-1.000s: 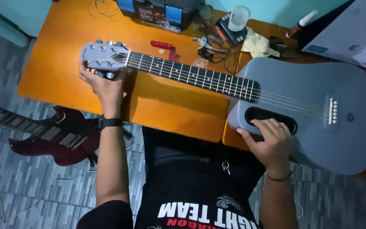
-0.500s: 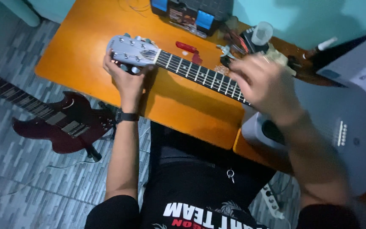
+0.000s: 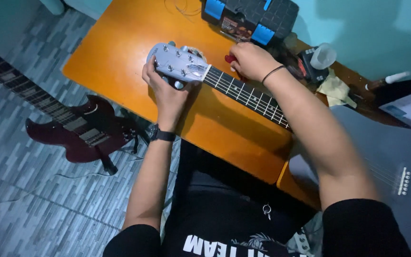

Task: The person uses a string winder to loosen the strings on an electric guitar, wipes the body with a cloth, and then repeats the process on an acoustic guitar.

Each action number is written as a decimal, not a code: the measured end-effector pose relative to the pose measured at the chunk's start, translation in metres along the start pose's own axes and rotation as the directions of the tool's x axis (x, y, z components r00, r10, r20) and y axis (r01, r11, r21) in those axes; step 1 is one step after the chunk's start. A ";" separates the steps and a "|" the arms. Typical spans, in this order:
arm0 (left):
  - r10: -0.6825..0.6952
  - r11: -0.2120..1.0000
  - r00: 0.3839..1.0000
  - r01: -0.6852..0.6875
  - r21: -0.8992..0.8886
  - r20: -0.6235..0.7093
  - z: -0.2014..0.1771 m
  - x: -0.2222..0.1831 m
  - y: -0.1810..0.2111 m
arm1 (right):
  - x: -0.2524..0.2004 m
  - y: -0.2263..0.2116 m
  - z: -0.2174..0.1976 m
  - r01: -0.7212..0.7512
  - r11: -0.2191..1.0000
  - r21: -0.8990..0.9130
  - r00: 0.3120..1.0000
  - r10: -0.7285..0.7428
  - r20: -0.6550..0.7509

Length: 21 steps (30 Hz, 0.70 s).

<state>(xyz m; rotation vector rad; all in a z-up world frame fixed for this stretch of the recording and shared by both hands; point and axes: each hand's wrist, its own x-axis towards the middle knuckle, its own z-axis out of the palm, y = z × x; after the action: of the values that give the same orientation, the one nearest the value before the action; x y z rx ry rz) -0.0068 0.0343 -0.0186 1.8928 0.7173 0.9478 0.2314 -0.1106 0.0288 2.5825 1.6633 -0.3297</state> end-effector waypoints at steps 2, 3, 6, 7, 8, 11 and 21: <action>-0.010 1.000 1.000 0.010 -0.003 -0.008 0.001 -0.002 -0.006 | -0.007 -0.011 -0.006 -0.075 0.991 0.114 0.997 0.075 0.011; -0.013 1.000 1.000 0.013 -0.011 -0.017 0.003 -0.001 -0.007 | -0.010 -0.014 -0.013 -0.153 0.963 0.221 0.988 0.151 0.025; 0.021 1.000 0.999 -0.020 0.010 -0.035 0.000 -0.002 -0.007 | -0.036 -0.041 -0.050 -0.211 0.878 0.430 0.977 0.204 0.063; 0.020 1.000 0.999 -0.020 0.009 -0.037 0.000 -0.003 -0.006 | -0.041 -0.049 -0.055 -0.210 0.879 0.428 0.977 0.203 0.062; 0.008 1.000 0.999 -0.008 0.019 -0.033 0.000 -0.004 -0.005 | -0.045 -0.057 -0.059 -0.217 0.846 0.486 0.976 0.201 0.086; -0.043 0.998 0.999 0.043 0.044 -0.011 -0.004 -0.003 0.003 | -0.060 -0.076 -0.072 -0.177 0.856 0.486 0.984 0.135 0.120; -0.068 0.993 0.995 0.060 0.101 0.078 -0.028 -0.026 0.009 | -0.096 -0.082 -0.081 0.277 0.864 0.420 0.902 -0.083 -0.424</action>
<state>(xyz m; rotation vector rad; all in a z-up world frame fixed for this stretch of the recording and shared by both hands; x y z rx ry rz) -0.0432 0.0222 -0.0104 1.9700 0.7841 0.8030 0.1310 -0.1493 0.1331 2.9991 2.2225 -0.2614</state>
